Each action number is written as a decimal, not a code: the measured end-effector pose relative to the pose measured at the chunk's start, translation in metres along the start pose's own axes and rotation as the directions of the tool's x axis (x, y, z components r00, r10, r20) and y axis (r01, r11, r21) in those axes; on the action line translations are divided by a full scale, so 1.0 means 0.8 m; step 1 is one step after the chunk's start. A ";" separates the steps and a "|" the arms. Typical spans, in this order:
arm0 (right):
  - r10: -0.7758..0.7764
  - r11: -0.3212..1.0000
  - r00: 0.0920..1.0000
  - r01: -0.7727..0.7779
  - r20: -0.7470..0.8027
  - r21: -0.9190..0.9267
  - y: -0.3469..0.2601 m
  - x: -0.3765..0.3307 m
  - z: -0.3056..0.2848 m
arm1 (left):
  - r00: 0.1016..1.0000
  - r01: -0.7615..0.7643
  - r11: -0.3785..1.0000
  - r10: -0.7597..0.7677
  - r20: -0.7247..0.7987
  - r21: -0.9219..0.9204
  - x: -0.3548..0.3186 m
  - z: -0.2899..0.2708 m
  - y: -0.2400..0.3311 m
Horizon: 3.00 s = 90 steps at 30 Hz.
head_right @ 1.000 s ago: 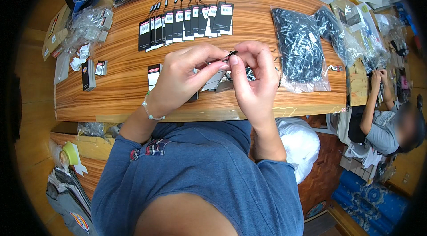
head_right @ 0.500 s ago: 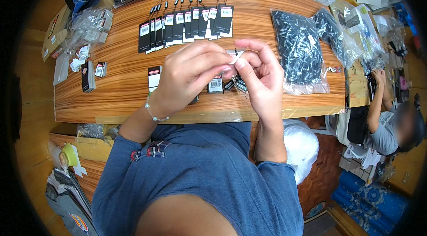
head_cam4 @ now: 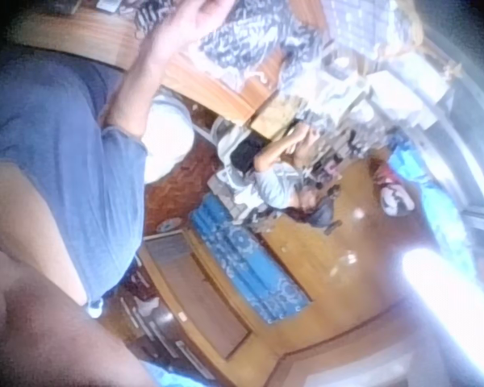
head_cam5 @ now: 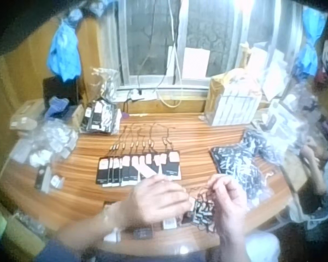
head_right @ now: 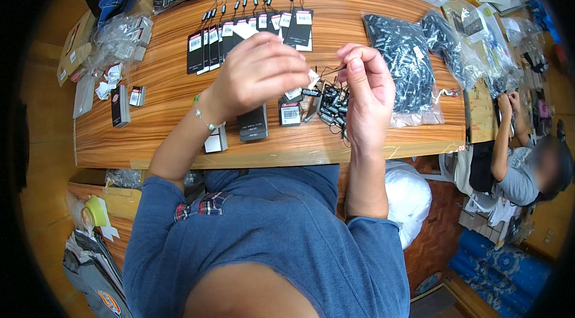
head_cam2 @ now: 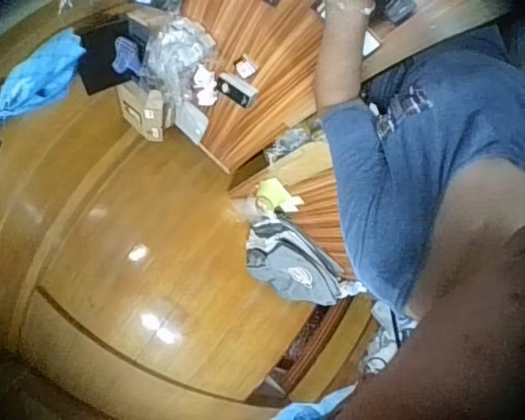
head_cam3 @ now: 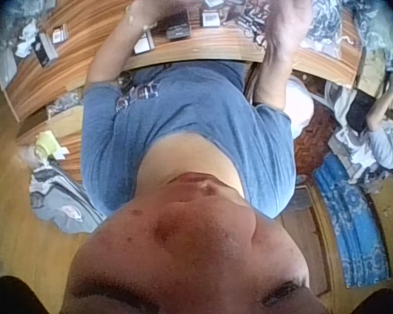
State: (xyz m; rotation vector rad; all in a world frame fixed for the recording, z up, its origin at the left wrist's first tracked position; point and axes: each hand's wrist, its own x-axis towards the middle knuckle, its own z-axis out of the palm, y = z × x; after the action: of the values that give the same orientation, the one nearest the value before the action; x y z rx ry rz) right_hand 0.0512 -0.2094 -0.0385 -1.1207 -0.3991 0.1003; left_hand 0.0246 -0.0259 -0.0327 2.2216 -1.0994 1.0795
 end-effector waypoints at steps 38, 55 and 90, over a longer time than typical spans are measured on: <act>-0.147 0.877 0.918 -0.051 0.368 0.478 -0.005 0.007 0.021 | 0.738 0.671 0.685 -0.585 0.336 -0.283 0.008 -0.026 0.020; -0.057 0.802 0.976 -0.082 0.212 0.592 -0.002 0.011 0.017 | 0.735 0.664 0.462 -0.551 0.396 -0.588 -0.019 -0.016 0.018; 0.242 0.558 0.913 -0.407 0.328 0.723 0.020 0.018 -0.008 | 0.606 0.513 0.227 -0.779 0.161 -0.828 -0.008 -0.031 0.013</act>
State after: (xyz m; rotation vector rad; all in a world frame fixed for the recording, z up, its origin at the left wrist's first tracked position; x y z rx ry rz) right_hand 0.0688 -0.2042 -0.0516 -0.2789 -0.2585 0.6684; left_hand 0.0025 -0.0130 -0.0226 1.3687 -0.2533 0.3126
